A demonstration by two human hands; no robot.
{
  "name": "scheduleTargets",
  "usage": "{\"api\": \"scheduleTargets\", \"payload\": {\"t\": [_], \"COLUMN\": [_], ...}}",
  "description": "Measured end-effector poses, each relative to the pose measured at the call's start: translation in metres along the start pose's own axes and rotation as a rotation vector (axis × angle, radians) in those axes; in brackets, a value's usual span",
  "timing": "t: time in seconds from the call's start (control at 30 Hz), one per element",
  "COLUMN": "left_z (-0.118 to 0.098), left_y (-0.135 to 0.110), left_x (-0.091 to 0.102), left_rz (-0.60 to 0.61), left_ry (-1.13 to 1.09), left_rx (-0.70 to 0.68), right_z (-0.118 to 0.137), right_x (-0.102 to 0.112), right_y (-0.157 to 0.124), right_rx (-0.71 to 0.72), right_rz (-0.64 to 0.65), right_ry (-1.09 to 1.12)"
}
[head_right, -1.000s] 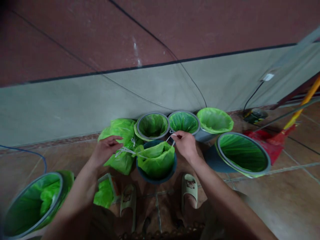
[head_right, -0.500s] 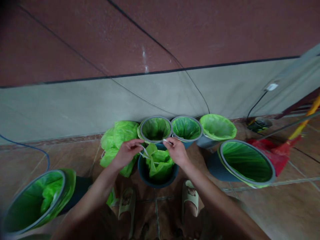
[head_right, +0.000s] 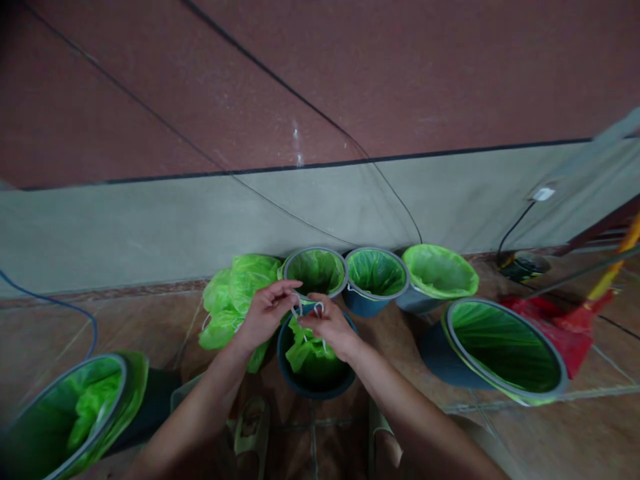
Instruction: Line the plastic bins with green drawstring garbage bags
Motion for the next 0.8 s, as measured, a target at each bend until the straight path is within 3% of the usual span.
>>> {"api": "scheduleTargets", "payload": {"t": [0.1, 0.23, 0.33, 0.4, 0.47, 0.63, 0.8], "left_z": [0.009, 0.044, 0.067, 0.074, 0.079, 0.1, 0.108], "left_y": [0.0, -0.005, -0.015, -0.023, -0.031, -0.043, -0.043], "left_x": [-0.01, -0.008, -0.027, -0.045, -0.058, -0.071, -0.07], "left_rz": [0.011, -0.129, 0.016, 0.182, 0.264, 0.285, 0.314], "left_ry": [-0.091, -0.201, -0.206, -0.13, 0.041, 0.337, 0.536], "left_rx": [0.042, 0.194, 0.251, 0.209, 0.141, 0.124, 0.143], "right_z": [-0.015, -0.005, 0.009, 0.017, 0.024, 0.035, 0.028], "right_x": [-0.018, -0.011, -0.002, 0.005, 0.014, 0.032, 0.039], "right_y": [0.004, 0.009, 0.008, 0.007, 0.008, 0.012, 0.014], "right_rx": [0.007, 0.056, 0.002, -0.043, -0.057, -0.039, -0.091], "right_rz": [0.136, 0.108, 0.131, 0.119, 0.082, -0.034, -0.073], "right_ry": [-0.191, -0.187, -0.071, 0.017, 0.118, 0.374, 0.41]}}
Point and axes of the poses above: each hand's wrist, its own y-axis towards the middle knuckle, its own x-axis out of the back of the hand, z = x × y, the point moved 8 cm from there along y, towards the middle knuckle, and after that the axes turned 4 degrees about -z, right-handed, at the moved point
